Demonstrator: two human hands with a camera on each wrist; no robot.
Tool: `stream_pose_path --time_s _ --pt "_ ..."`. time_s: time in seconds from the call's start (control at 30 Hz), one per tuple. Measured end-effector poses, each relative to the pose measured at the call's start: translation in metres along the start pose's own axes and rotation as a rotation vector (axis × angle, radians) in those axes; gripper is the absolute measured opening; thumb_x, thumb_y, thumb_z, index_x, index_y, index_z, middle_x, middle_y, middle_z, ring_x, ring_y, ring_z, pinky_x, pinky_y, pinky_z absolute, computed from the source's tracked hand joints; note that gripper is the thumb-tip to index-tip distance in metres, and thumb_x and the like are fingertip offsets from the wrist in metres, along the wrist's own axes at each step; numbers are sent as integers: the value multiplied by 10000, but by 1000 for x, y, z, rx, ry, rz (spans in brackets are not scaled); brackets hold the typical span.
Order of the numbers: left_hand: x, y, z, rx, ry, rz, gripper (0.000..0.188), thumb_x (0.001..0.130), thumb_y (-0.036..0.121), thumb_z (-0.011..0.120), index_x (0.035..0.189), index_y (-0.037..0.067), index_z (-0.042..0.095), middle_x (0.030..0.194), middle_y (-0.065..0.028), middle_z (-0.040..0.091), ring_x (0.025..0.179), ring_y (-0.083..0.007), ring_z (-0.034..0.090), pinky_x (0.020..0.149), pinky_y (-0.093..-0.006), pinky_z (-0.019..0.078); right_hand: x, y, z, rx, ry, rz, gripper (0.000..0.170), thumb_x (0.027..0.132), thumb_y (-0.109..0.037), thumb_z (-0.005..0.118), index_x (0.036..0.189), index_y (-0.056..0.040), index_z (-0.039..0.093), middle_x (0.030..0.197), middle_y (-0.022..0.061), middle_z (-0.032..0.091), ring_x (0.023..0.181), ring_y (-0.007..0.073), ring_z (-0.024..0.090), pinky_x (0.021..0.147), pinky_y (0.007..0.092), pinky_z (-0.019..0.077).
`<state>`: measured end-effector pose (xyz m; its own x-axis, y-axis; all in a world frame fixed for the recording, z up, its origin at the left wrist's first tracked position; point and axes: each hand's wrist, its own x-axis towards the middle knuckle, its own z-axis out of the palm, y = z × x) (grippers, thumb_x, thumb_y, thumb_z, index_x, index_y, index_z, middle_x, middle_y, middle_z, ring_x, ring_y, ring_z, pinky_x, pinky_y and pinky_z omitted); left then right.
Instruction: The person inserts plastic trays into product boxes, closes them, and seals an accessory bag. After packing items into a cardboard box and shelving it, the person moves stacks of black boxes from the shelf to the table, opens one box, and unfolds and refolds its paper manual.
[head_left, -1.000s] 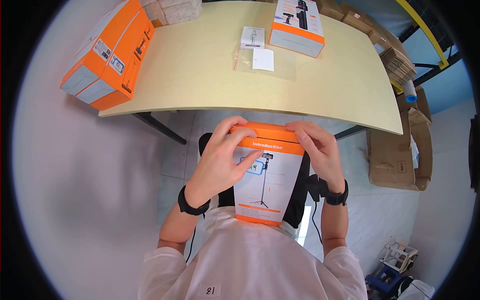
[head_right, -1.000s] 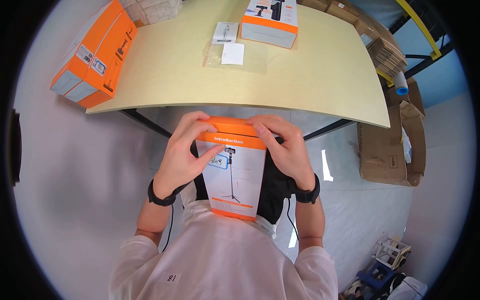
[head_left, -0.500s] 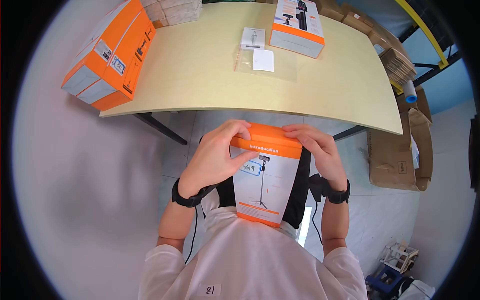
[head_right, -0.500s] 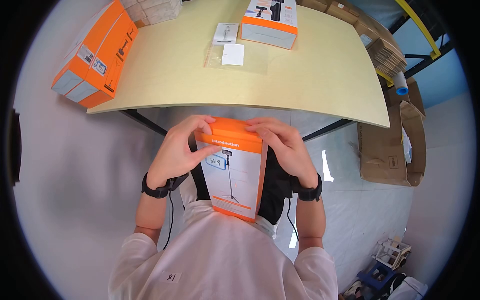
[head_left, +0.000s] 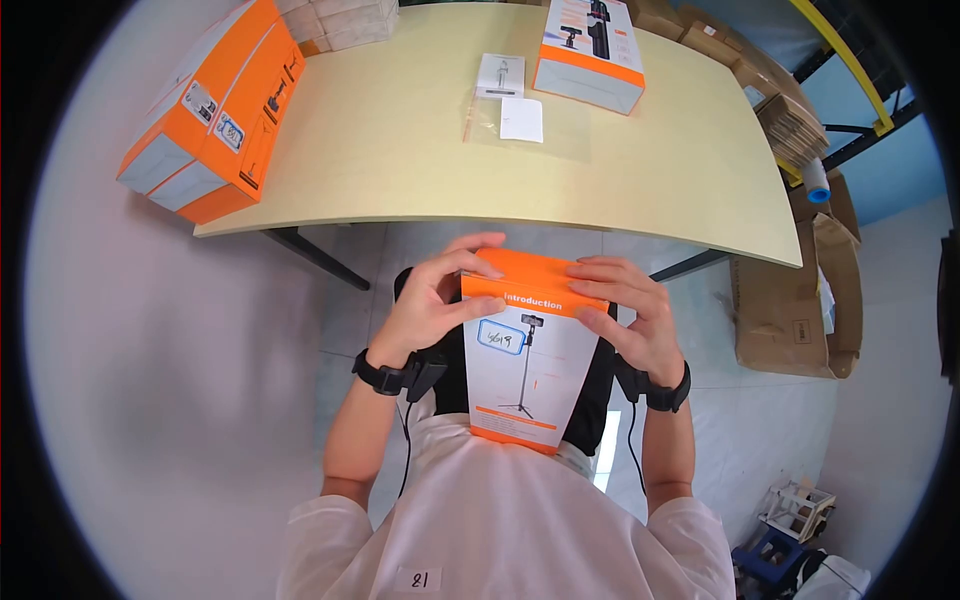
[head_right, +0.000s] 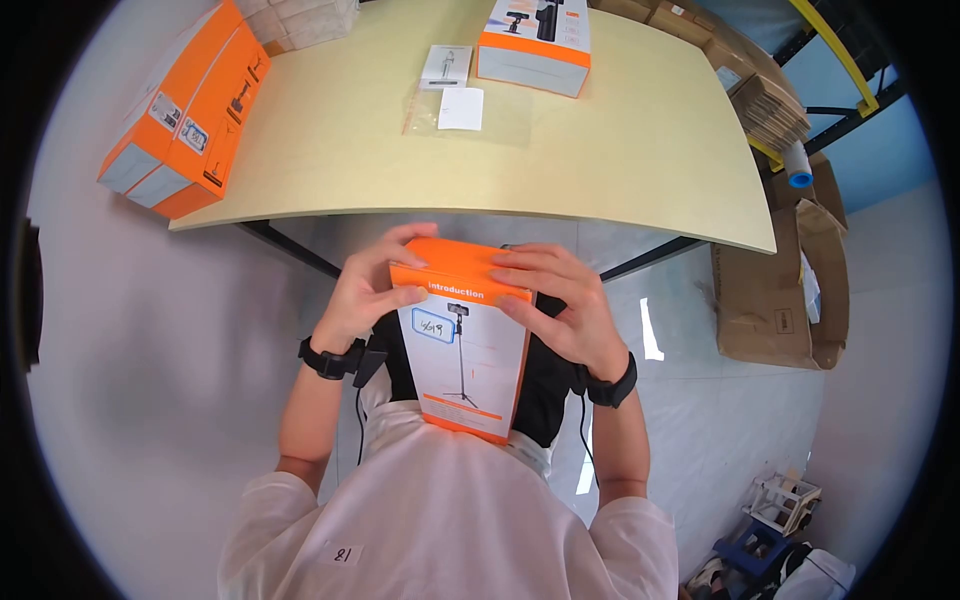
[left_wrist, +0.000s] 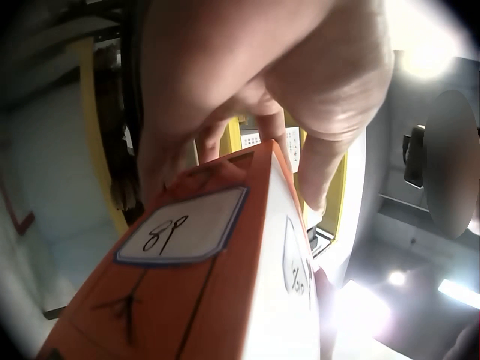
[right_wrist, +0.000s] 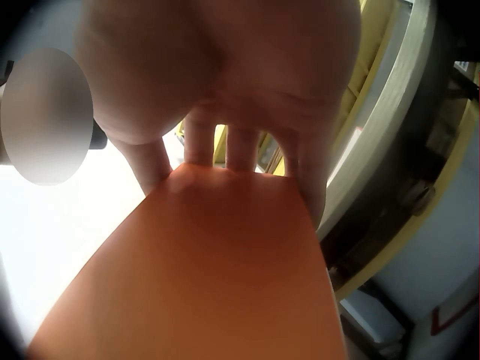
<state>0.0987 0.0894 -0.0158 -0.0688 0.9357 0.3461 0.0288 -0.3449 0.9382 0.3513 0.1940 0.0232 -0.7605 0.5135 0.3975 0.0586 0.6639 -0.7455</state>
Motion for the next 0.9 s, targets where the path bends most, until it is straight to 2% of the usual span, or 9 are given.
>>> stream_pose_path --time_s 0.07,0.3,0.57,0.6,0.63,0.7,0.73,0.83,0.9 --pt "-1 3 6 -120 18 -185 324 760 -36 732 1075 22 686 1361 -180 516 1270 -289 488 1049 -391 402 3 -3 3 -4 40 55 320 769 -72 736 1087 -59 709 1157 127 667 1114 309 594 962 390 464" --pt "-2 0 2 3 -33 -53 277 788 16 731 1064 18 703 1315 -185 554 1222 -304 530 1030 -388 420 0 -13 18 201 168 92 229 766 -54 752 994 -51 733 1213 134 634 1130 304 584 956 382 464" --pt "-2 7 8 52 74 -7 148 782 -36 723 922 10 739 1093 -100 623 965 -188 629 843 -275 499 4 -8 23 183 211 -64 136 747 -28 758 880 -32 732 992 102 705 1061 314 618 907 402 495" --pt "-2 15 10 -3 84 -87 130 776 -59 697 894 -14 730 1154 -147 611 1116 -265 578 967 -361 452 5 -10 22 158 239 -70 117 748 -16 749 863 -28 728 994 108 705 1051 318 623 905 404 496" --pt "-3 5 4 88 3 90 380 781 -29 717 1154 20 662 1301 -168 544 1218 -277 526 1022 -381 414 6 -11 20 138 267 -76 100 749 -5 740 845 -23 724 995 115 705 1040 322 629 903 406 497" --pt "-4 23 13 -292 111 -15 760 774 28 757 1443 55 399 1455 -174 409 1325 -279 438 1075 -400 364 8 -10 7 125 366 -124 72 802 -24 691 867 -37 718 1028 139 700 1043 310 631 911 411 496" --pt "-9 27 1 -167 13 -61 1055 734 131 824 1536 57 142 1526 -164 307 1384 -282 364 1108 -414 325 7 -11 -5 167 520 -70 108 858 -60 643 937 -25 708 1067 148 688 1047 298 629 917 405 496" --pt "-35 44 -39 -122 -311 -333 1033 725 167 828 1531 55 192 1543 -139 288 1389 -265 355 1122 -402 317 5 6 -47 464 929 176 315 990 -182 509 1194 37 606 1188 153 635 1062 269 624 940 377 495" --pt "-50 54 -52 -293 -212 -257 1108 688 338 871 1520 28 209 1534 -155 300 1375 -273 376 1105 -414 340 20 1 -59 536 1013 206 359 1001 -196 493 1244 60 557 1219 148 616 1073 258 620 945 356 493"
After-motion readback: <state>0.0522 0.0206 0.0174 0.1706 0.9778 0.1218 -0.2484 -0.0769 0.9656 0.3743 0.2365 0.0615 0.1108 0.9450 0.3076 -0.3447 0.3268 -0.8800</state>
